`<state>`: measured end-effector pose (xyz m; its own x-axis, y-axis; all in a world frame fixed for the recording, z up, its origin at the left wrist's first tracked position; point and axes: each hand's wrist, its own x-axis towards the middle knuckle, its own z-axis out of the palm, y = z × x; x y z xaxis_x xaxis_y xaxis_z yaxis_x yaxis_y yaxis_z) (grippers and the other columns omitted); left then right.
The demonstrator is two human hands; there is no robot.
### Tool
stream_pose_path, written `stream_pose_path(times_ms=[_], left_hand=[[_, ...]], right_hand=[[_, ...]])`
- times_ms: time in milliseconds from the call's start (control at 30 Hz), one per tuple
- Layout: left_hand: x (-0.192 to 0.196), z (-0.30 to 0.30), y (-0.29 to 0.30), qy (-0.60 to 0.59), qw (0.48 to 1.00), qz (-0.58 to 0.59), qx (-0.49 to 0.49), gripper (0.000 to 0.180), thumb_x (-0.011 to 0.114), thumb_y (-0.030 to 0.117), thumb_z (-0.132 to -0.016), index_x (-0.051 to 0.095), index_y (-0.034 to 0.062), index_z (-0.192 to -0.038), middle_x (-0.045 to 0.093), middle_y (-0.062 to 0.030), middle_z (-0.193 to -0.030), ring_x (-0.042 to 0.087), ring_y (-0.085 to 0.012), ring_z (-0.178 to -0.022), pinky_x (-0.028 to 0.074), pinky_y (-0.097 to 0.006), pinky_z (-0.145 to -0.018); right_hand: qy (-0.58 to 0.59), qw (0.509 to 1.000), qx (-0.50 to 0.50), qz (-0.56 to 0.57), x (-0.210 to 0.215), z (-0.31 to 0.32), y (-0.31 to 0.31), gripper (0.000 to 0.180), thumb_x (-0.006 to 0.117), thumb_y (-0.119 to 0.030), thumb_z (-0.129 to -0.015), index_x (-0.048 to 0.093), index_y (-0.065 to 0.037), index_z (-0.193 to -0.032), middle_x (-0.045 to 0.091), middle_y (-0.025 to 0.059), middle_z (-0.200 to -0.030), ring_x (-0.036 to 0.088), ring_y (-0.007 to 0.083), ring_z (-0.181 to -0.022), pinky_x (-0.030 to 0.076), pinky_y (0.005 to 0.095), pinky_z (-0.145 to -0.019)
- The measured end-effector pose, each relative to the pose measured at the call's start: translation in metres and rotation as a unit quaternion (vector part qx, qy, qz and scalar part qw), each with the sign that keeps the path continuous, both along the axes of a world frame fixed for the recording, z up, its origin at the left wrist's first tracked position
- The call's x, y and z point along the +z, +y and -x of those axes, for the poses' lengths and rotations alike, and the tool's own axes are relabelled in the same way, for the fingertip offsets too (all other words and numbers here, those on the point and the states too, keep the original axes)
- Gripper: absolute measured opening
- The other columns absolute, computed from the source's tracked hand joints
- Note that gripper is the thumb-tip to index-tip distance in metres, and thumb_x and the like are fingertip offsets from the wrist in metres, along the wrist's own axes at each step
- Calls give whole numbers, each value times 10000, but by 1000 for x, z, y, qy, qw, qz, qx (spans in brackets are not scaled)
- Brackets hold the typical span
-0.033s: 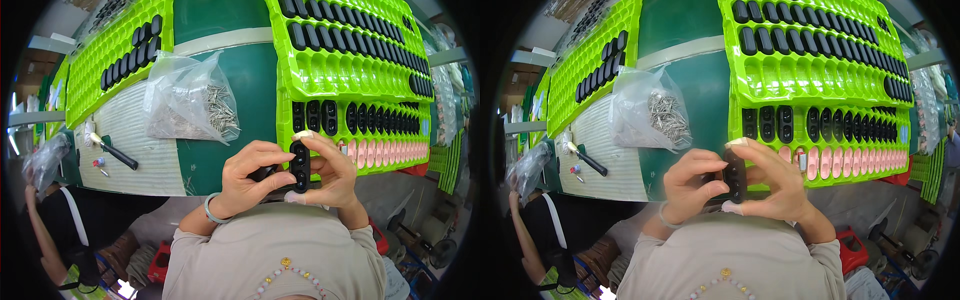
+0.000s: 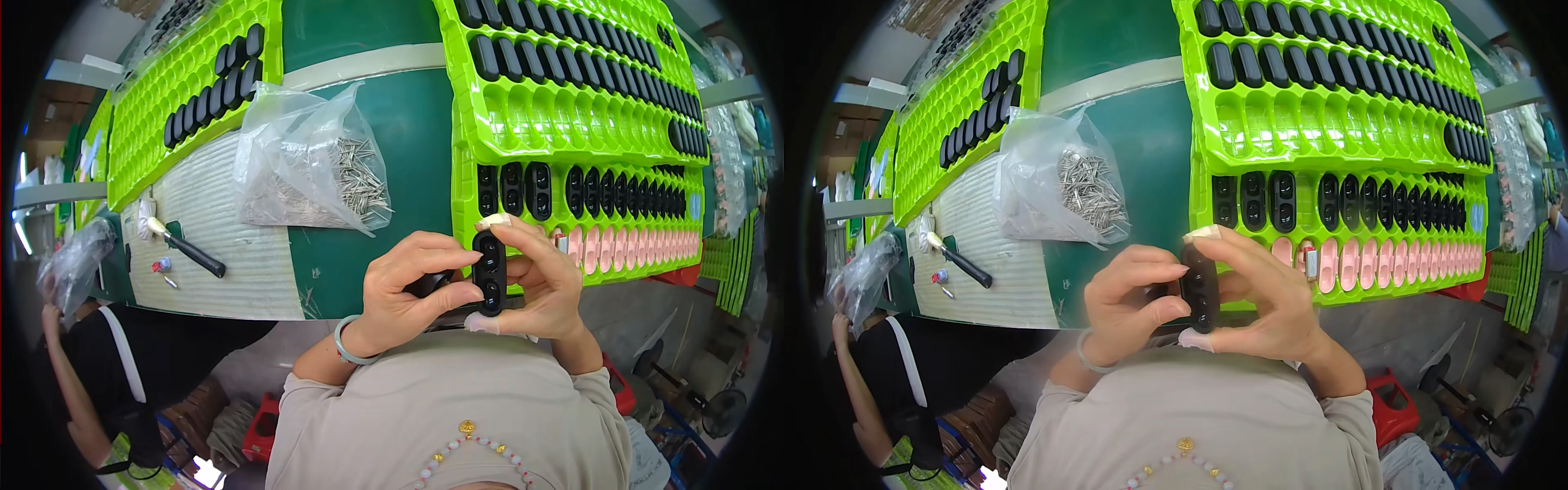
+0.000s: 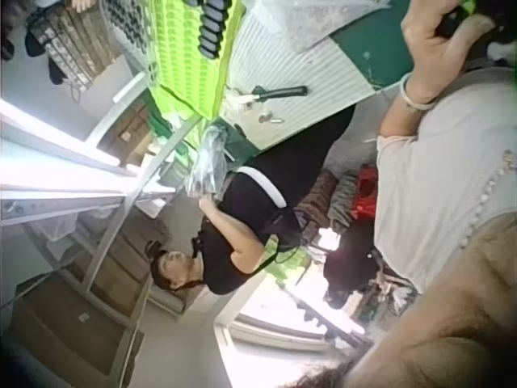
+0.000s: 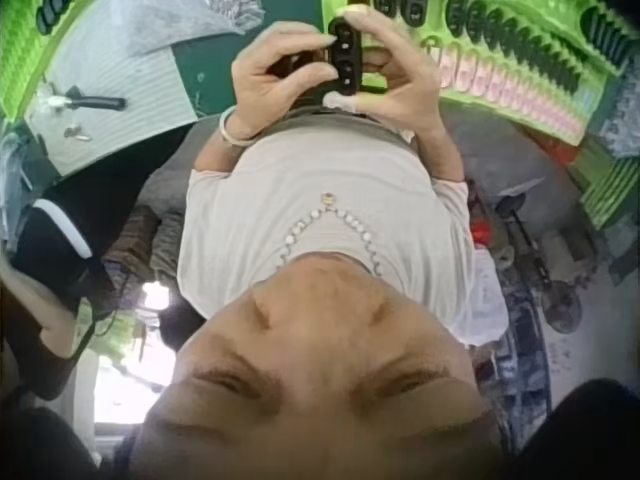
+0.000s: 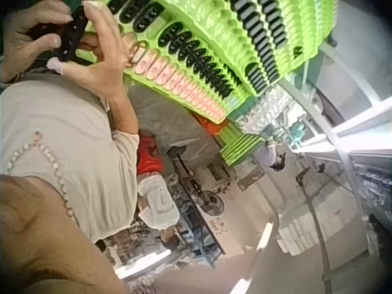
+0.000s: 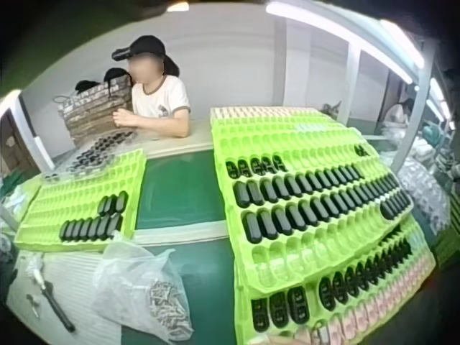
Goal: The person assembles small black electronic devices, likely wireless earbuds, by hand. They pick up the device halves from a green tray, insert small metal components, and place the assembled units back into the tray. The person also handles a plastic bag containing additional components.
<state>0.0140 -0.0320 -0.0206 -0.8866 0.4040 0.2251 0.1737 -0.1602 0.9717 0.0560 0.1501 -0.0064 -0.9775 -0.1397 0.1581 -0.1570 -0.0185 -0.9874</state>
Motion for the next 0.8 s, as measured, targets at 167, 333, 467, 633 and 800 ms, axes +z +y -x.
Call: stream_pose_path(times_ms=[167,333,467,633,800], left_hand=[[-4,-4,1,45,999,-6,20,318,777,39,-689,665,4,-984,641,-124,-902,611,-156,-734,497,-246,-603],[-7,-5,3,58,998,-7,24,314,776,45,-693,660,5,-983,647,-127,-898,618,-174,-755,495,-255,-632],[-7,-6,3,65,997,2,32,316,777,49,-691,658,7,-981,648,-128,-897,620,-182,-764,492,-257,-649],[-15,-3,3,70,998,0,5,390,764,58,-707,618,8,-1065,616,-123,-972,608,-165,-765,489,-249,-630],[-14,2,3,-305,911,-267,-73,566,552,53,-859,309,35,-1370,464,-133,-1187,570,-184,-913,491,-292,-743]], right_hand=[[-3,1000,7,14,-2,-1,-2,754,821,-15,-604,461,35,-1266,438,179,-1328,639,210,-952,566,299,-764],[-1,1000,5,15,-2,-2,-2,757,819,-7,-602,455,48,-1264,437,180,-1326,634,211,-960,566,298,-767],[-10,999,10,38,-5,-2,-2,760,817,0,-600,451,57,-1263,437,180,-1327,634,211,-958,566,300,-772],[-39,997,-3,63,-5,-3,-2,765,825,-13,-594,456,50,-1262,432,186,-1331,634,213,-961,559,302,-785],[16,996,-49,-72,-1,7,9,773,851,-81,-576,490,17,-1252,462,179,-1314,620,213,-1002,543,293,-780]])
